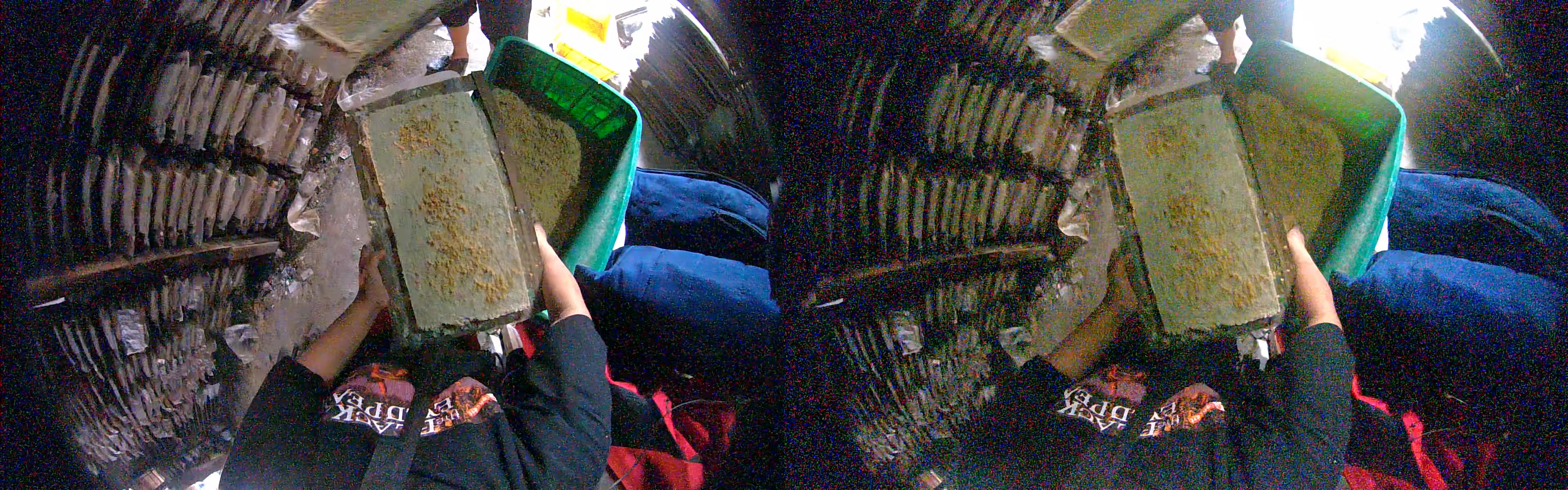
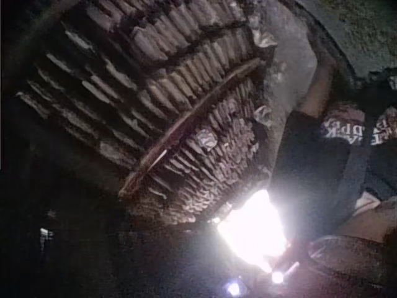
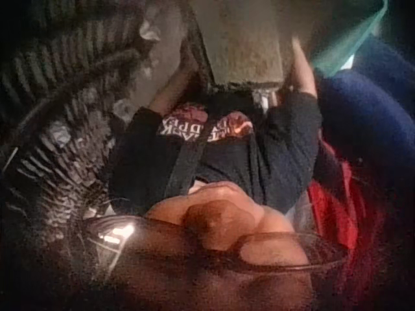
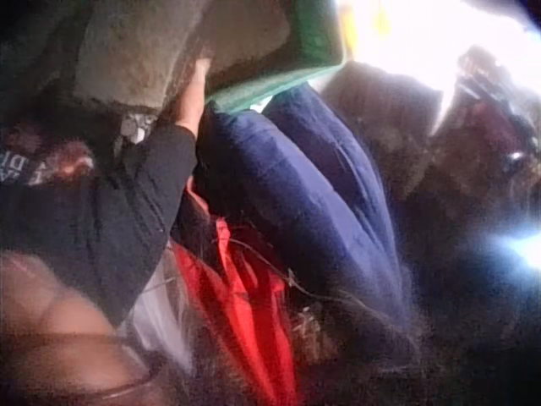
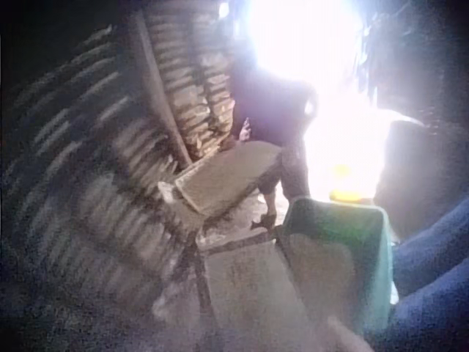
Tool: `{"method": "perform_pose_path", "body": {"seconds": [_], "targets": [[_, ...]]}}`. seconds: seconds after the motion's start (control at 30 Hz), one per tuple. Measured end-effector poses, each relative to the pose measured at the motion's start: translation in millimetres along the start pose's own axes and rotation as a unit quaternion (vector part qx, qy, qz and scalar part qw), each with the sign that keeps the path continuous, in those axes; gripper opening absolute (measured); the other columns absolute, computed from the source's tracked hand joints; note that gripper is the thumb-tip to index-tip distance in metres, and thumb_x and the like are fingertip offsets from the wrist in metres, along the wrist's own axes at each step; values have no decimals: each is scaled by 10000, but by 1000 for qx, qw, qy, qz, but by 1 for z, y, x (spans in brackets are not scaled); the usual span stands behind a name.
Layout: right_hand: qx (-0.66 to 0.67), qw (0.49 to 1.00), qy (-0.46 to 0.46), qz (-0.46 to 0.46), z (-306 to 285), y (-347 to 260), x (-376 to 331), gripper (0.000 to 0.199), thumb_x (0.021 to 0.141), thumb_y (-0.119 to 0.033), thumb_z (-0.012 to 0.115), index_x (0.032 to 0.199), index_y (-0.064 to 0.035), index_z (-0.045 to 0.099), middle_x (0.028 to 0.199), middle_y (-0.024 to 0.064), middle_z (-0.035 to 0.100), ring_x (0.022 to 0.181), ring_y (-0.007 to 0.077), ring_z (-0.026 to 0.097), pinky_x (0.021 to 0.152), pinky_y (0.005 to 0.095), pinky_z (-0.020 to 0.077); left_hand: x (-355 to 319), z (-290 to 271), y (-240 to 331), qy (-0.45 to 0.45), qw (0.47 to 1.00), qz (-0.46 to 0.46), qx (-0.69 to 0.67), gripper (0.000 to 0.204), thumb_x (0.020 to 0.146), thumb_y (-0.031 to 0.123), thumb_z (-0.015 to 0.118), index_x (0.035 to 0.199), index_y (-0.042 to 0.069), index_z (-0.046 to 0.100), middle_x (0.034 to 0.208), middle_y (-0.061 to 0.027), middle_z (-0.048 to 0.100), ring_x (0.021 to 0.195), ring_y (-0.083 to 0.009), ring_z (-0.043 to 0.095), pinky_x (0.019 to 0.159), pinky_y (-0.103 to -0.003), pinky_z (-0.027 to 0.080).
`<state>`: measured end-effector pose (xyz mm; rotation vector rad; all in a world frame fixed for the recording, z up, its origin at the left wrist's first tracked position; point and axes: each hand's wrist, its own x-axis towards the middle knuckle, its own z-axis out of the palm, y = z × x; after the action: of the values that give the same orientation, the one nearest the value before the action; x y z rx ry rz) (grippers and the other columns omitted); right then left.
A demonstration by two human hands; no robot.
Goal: The person repeatedly removes rectangular trays from a multi-tiered rack, scrapes a granular substrate from the tray surface into a green bin, and returns the trays to the rack. The process is repeated for multiple trays in a continuous loop.
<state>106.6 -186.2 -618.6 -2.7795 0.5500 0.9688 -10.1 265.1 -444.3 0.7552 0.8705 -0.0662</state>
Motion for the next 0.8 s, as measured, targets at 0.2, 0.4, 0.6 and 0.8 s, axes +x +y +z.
{"method": "perform_pose_path", "body": {"seconds": [0.2, 0.4, 0.6, 0.8], "targets": [[275, 957, 3, -88, -79, -59, 2, 218, 673, -258, 667, 765, -77, 588, 719, 54, 582, 632, 147, 540, 579, 272, 431, 11, 2, 2, 91, 995, 14, 47, 227, 718, 282, 524, 911, 164, 511, 730, -34, 502, 643, -198, 511, 552, -339, 458], [687, 711, -118, -95, -189, -89, -81, 118, 715, -202, 645, 725, -111, 570, 653, 8, 558, 540, 85, 502, 478, 197, 398, 23, 15, -9, 81, 992, 41, 85, 317, 672, 313, 572, 943, 160, 507, 825, -40, 500, 776, -195, 494, 658, -356, 443], [764, 607, -201, -85, -241, -111, -113, 143, 806, -171, 610, 899, -102, 528, 707, 26, 555, 490, 74, 487, 391, 162, 370, 18, 36, -23, 7, 999, -40, 17, 291, 676, 322, 574, 895, 176, 451, 712, -38, 468, 634, -209, 477, 557, -359, 428], [657, 658, -272, -249, -238, -191, -148, 234, 820, -184, 566, 1005, -41, 560, 885, 61, 605, 756, 162, 567, 671, 291, 470, 6, 60, -21, -20, 995, 58, 84, 463, 725, 235, 552, 1127, 108, 359, 1049, -97, 454, 961, -248, 455, 799, -388, 414]]}}
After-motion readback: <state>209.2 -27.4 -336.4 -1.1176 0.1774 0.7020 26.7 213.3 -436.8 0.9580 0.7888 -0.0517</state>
